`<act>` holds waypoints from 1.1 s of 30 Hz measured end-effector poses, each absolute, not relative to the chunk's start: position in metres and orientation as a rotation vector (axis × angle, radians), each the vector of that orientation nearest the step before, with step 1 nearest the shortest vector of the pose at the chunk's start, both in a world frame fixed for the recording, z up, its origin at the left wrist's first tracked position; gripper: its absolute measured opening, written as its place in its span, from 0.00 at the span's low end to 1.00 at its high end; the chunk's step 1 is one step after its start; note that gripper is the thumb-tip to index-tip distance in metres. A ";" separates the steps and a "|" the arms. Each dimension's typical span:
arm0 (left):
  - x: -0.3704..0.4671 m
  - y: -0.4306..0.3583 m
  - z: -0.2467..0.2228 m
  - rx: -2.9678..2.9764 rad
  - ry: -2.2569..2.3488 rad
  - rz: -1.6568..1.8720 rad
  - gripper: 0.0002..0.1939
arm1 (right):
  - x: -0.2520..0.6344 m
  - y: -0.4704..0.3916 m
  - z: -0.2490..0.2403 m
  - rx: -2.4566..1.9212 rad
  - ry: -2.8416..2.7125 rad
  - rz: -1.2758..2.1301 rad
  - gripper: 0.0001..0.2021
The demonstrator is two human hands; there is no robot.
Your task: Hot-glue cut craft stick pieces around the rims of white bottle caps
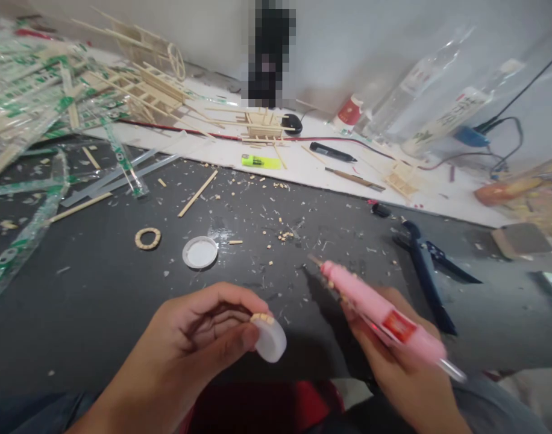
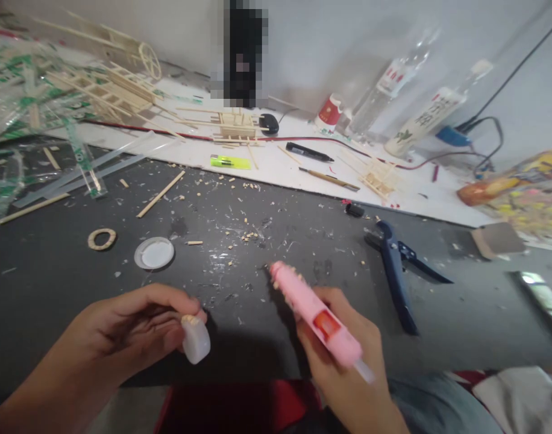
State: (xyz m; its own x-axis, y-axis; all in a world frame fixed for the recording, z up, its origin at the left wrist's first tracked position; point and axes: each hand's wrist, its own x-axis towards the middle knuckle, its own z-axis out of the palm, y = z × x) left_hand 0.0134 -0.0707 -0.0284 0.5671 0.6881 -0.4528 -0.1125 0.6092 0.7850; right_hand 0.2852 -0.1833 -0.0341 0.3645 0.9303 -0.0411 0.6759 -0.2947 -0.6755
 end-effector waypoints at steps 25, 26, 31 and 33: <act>0.013 -0.070 -0.022 0.812 0.886 0.585 0.06 | 0.239 -0.025 0.021 -1.555 -2.729 0.225 0.09; 0.012 -0.071 -0.022 0.813 0.881 0.582 0.07 | 0.238 -0.022 0.019 -1.549 -2.749 0.231 0.09; 0.011 -0.070 -0.026 0.808 0.881 0.571 0.08 | 0.235 -0.012 0.015 -1.504 -2.808 0.278 0.11; 0.011 -0.070 -0.027 0.794 0.880 0.568 0.07 | 0.237 -0.016 0.022 -1.497 -2.767 0.296 0.08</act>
